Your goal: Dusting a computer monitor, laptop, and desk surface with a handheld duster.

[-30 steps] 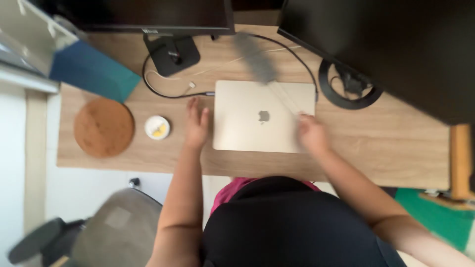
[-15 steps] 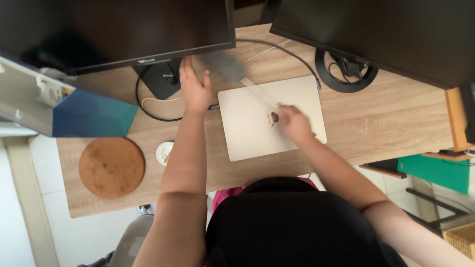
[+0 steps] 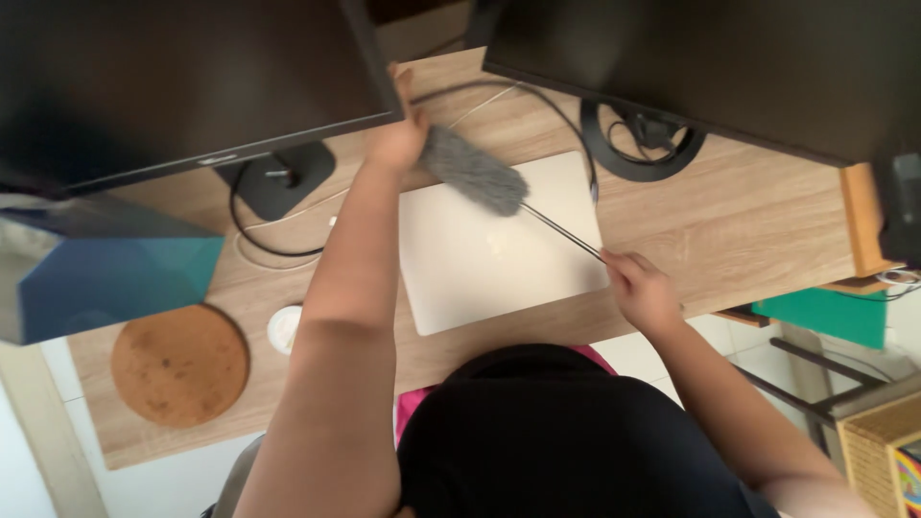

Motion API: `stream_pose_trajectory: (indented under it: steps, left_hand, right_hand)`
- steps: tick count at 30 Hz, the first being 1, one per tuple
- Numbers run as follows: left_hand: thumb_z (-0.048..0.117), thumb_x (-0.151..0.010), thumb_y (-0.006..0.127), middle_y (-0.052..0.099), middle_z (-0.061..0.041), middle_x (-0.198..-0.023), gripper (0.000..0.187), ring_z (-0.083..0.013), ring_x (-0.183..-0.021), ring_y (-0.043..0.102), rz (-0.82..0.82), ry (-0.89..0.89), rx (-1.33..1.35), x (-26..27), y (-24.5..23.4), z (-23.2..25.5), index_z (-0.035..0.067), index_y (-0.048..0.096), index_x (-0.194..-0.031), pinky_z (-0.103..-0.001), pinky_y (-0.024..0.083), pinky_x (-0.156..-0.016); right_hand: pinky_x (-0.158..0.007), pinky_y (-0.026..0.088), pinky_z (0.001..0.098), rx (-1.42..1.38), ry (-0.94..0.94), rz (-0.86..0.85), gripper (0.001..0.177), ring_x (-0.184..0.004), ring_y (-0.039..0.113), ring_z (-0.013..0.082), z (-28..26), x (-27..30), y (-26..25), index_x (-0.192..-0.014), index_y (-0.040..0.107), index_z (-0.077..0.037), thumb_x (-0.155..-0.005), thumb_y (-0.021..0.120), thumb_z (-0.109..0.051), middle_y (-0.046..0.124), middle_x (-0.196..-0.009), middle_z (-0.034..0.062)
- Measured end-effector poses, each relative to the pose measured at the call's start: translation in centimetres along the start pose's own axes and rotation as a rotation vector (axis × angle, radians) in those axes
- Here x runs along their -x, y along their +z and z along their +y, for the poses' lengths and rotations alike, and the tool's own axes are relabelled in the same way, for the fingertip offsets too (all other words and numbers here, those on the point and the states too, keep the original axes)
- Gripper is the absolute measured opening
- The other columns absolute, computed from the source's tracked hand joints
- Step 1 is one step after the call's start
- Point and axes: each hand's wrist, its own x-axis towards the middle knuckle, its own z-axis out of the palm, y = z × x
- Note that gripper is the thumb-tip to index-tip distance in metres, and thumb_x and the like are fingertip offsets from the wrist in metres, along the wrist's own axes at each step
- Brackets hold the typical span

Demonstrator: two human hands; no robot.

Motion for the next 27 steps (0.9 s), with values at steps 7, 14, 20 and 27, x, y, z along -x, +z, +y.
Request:
stream_pose_trajectory:
  steps: [7, 14, 20, 27]
  left_hand:
    - [0.036, -0.073, 0.084, 0.041, -0.014, -0.154, 0.073, -0.0348, -0.145, 0.029, -0.332, 0.207, -0.176, -1.5, 2.1, 8.3, 0.012, 0.057, -0.136, -0.054, 0.022, -0.117]
    - [0.019, -0.095, 0.060, 0.062, -0.016, -0.126, 0.028, -0.0355, -0.120, 0.058, -0.219, 0.286, -0.467, -2.8, 9.5, 2.5, 0.005, 0.061, -0.120, -0.051, 0.047, -0.099]
    - [0.016, -0.102, 0.048, 0.071, -0.023, -0.105, 0.017, -0.0448, -0.096, 0.067, -0.191, 0.167, -0.370, -4.6, 2.1, 7.8, 0.004, 0.052, -0.113, -0.058, 0.051, -0.080]
    - [0.020, -0.103, 0.052, 0.070, -0.025, -0.096, 0.017, -0.0463, -0.092, 0.066, -0.124, -0.018, -0.289, -5.3, 1.1, 5.5, 0.007, 0.050, -0.113, -0.058, 0.050, -0.078]
  right_hand:
    - [-0.065, 0.054, 0.0398, 0.046, 0.174, -0.032, 0.023, -0.075, 0.066, 0.0316, 3.9, 3.3, -5.4, -0.116, 0.075, -0.011, -0.095, 0.068, -0.008, 0.071, -0.095, 0.0108]
    - [-0.065, 0.053, 0.0390, 0.001, 0.045, -0.004, 0.019, -0.077, 0.066, 0.0320, 7.5, 2.6, -7.2, -0.114, 0.074, -0.010, -0.096, 0.068, -0.008, 0.070, -0.097, 0.0105]
    - [-0.063, 0.053, 0.0394, 0.041, 0.207, -0.017, 0.018, -0.071, 0.066, 0.0309, 10.6, 3.4, -8.3, -0.114, 0.076, -0.009, -0.097, 0.068, -0.008, 0.071, -0.097, 0.0120]
    - [-0.066, 0.054, 0.0345, -0.040, 0.022, 0.073, 0.020, -0.080, 0.068, 0.0300, 12.7, 5.1, -8.9, -0.115, 0.075, -0.010, -0.096, 0.067, -0.006, 0.071, -0.100, 0.0120]
